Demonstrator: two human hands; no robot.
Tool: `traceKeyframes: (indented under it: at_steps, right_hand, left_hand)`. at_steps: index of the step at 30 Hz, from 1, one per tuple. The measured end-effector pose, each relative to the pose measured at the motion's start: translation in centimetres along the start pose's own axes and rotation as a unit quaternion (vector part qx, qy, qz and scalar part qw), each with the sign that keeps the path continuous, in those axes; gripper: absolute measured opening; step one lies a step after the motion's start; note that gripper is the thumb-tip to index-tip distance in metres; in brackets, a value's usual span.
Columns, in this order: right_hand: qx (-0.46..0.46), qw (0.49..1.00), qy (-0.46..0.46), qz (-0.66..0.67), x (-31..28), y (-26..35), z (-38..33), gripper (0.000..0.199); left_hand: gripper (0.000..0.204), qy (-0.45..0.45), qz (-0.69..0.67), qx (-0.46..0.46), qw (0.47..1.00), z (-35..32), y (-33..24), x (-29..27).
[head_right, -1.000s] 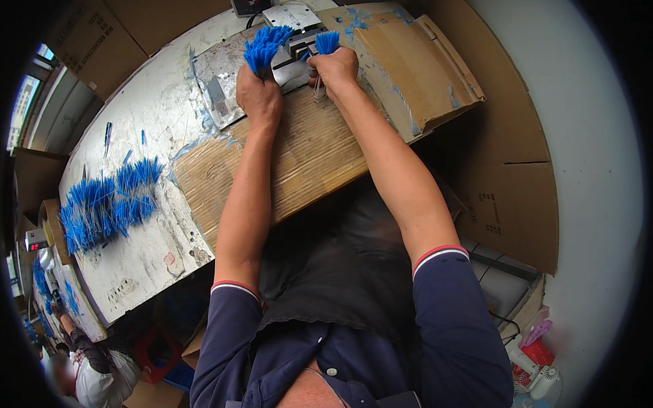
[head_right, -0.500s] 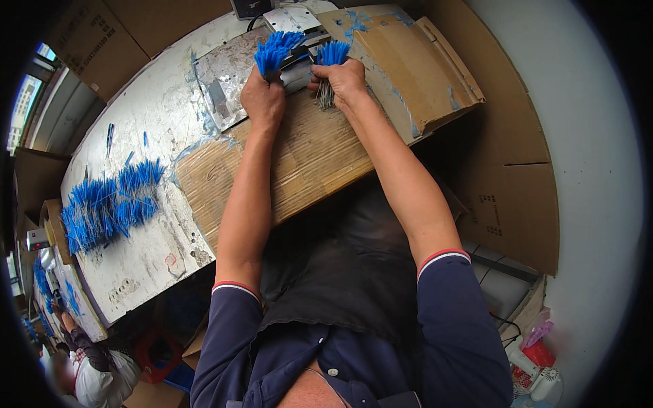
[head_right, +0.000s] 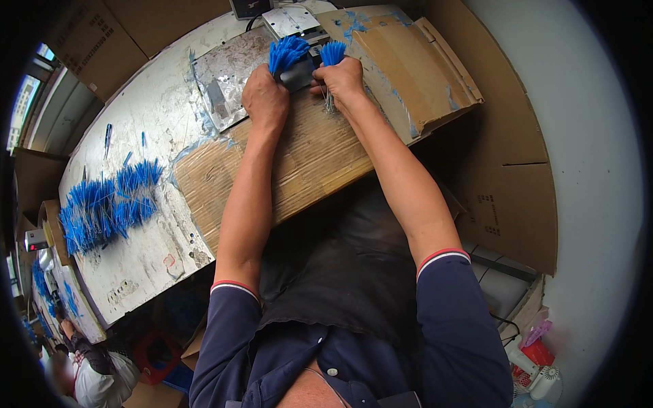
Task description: The person is bundling blue plastic bristles into black cylindrical bases using a small manual assembly machine.
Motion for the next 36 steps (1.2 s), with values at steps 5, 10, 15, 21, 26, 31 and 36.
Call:
traceKeyframes:
  at_steps: [5, 10, 15, 21, 26, 31, 36]
  right_hand:
    - [-0.005, 0.999, -0.027, -0.040, 0.3, 0.1, 1.0, 0.010]
    - [-0.010, 0.995, -0.050, -0.081, 1.2, 0.5, 1.7, 0.012]
    - [-0.005, 0.998, -0.051, -0.028, 1.2, 0.2, 1.6, 0.011]
    - [0.010, 0.990, 0.018, 0.143, 0.4, -0.5, 1.3, 0.012]
    - [-0.004, 0.990, 0.014, 0.139, 0.0, -0.3, 0.3, 0.011]
    - [-0.035, 0.995, -0.013, 0.092, -0.4, -0.4, 0.0, 0.012]
    - [0.016, 0.995, 0.047, 0.083, -0.3, -1.0, -0.1, 0.012]
  left_hand:
    - [0.009, -0.027, -0.053, -0.098, 0.993, 0.1, 0.7, -0.8]
    - [0.008, -0.024, -0.071, -0.101, 0.992, 0.3, 0.6, -1.0]
    - [0.008, -0.047, -0.073, -0.071, 0.994, 0.5, 0.7, -1.0]
    - [0.013, -0.021, -0.041, -0.045, 0.998, 0.4, 0.4, -0.9]
    - [0.011, 0.010, -0.043, -0.044, 0.998, 0.2, 0.3, -0.5]
    - [0.009, 0.015, -0.035, -0.046, 0.998, 0.3, 0.3, -0.2]
    - [0.008, 0.014, -0.012, -0.027, 0.999, 0.2, 0.2, -0.1]
Point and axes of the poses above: each hand's wrist, its own z-axis towards the middle knuckle, its own x-axis out of the palm, y = z × x, the point moved 6 cm from there along z, towards the middle knuckle, and after that the axes turned 3 degrees about -x, right-handed, at the moved point
